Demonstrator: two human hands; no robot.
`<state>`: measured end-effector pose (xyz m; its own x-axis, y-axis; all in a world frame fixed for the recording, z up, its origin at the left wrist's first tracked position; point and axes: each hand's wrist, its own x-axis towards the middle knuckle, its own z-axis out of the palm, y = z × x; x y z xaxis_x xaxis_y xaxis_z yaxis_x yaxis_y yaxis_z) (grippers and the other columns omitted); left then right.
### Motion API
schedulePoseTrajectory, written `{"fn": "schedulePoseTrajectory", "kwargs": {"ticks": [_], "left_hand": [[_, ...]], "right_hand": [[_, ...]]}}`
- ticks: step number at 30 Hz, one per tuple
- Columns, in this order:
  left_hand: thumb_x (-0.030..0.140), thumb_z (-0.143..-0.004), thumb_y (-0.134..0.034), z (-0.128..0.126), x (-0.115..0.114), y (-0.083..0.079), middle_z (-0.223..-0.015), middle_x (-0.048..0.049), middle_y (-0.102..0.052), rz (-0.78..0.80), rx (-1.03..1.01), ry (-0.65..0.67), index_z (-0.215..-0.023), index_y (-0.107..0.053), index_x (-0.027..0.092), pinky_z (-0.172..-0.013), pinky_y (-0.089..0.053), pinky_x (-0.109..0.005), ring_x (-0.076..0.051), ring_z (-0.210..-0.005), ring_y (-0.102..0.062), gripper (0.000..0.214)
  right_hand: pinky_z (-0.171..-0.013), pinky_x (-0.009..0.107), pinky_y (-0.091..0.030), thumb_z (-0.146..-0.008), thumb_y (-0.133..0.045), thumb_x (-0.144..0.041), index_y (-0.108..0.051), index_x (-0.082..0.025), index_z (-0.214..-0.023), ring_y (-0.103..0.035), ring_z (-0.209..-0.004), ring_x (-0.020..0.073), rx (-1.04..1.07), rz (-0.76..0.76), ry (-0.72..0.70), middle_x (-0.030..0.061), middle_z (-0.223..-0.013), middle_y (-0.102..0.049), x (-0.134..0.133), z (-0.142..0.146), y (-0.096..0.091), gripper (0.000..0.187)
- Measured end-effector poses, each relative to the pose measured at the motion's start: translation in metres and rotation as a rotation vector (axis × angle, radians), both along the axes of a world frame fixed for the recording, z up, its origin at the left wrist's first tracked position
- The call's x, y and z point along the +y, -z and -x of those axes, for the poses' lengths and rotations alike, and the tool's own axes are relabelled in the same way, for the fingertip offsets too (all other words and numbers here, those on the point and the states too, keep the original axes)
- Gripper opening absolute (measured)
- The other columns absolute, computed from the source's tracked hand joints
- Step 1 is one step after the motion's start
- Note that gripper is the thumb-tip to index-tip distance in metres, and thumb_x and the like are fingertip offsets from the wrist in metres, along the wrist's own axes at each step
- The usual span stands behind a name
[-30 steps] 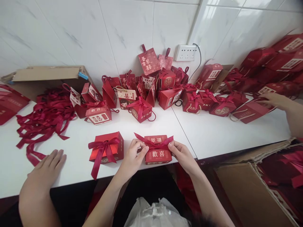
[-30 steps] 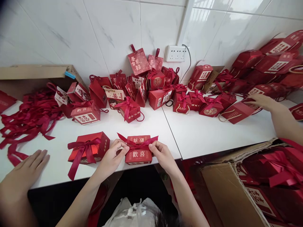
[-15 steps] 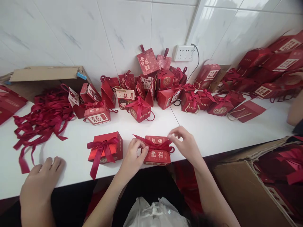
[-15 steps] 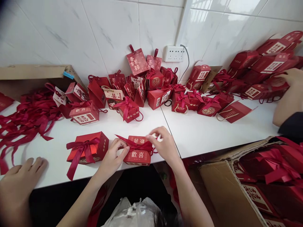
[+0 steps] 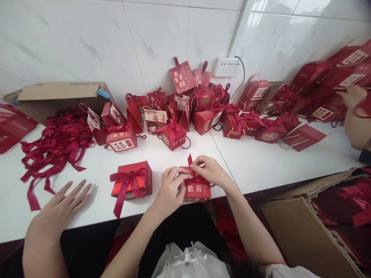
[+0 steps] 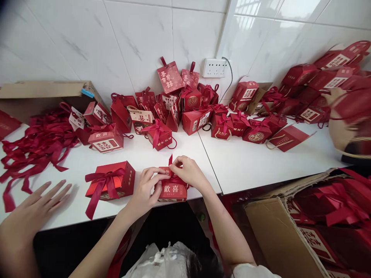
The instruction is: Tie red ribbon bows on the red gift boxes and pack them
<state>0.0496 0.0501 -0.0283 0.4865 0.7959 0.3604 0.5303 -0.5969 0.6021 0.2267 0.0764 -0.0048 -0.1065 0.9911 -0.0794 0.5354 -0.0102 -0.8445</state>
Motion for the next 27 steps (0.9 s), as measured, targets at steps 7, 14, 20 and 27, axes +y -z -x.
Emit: {"fn": "schedulePoseTrajectory", "kwargs": {"ticks": [7, 14, 20, 27], "left_hand": [[0.004, -0.082, -0.037, -0.002, 0.003, 0.001, -0.113, -0.0042, -0.058, 0.033, 0.046, 0.051, -0.111, -0.058, 0.024, -0.097, -0.038, -0.041, -0.021, -0.110, -0.046, 0.041], [0.000, -0.079, -0.037, -0.004, 0.004, -0.004, -0.117, -0.0058, -0.057, -0.003, 0.093, 0.086, -0.119, -0.053, 0.025, -0.097, -0.037, -0.042, -0.022, -0.113, -0.046, 0.050], [-0.002, -0.075, -0.037, -0.009, 0.010, -0.010, -0.127, -0.0060, -0.052, -0.029, 0.238, 0.222, -0.121, -0.054, 0.026, -0.099, -0.033, -0.045, -0.023, -0.120, -0.041, 0.056], [0.002, -0.073, -0.040, -0.008, 0.010, -0.008, -0.127, -0.0108, -0.053, -0.066, 0.284, 0.143, -0.128, -0.049, 0.019, -0.098, -0.031, -0.048, -0.027, -0.120, -0.042, 0.058]], "right_hand": [[-0.065, 0.029, -0.041, -0.085, -0.050, -0.044, -0.051, -0.021, -0.071, -0.054, -0.067, 0.0163, -0.058, -0.184, 0.318, 0.0017, -0.072, -0.060, -0.035, -0.022, 0.003, 0.027], [-0.056, 0.027, -0.039, -0.084, -0.051, -0.044, -0.052, -0.021, -0.066, -0.050, -0.058, 0.0152, 0.035, 0.007, 0.173, -0.0003, -0.063, -0.057, -0.068, -0.023, 0.011, 0.029], [-0.054, 0.025, -0.036, -0.085, -0.048, -0.038, -0.044, -0.021, -0.065, -0.044, -0.057, 0.0133, 0.081, -0.007, 0.171, -0.0027, -0.061, -0.049, -0.068, -0.011, 0.016, 0.026], [-0.057, 0.026, -0.034, -0.084, -0.050, -0.045, -0.042, -0.021, -0.063, -0.040, -0.059, 0.0133, 0.239, 0.029, 0.180, -0.0028, -0.061, -0.043, -0.072, -0.013, 0.018, 0.033]]}}
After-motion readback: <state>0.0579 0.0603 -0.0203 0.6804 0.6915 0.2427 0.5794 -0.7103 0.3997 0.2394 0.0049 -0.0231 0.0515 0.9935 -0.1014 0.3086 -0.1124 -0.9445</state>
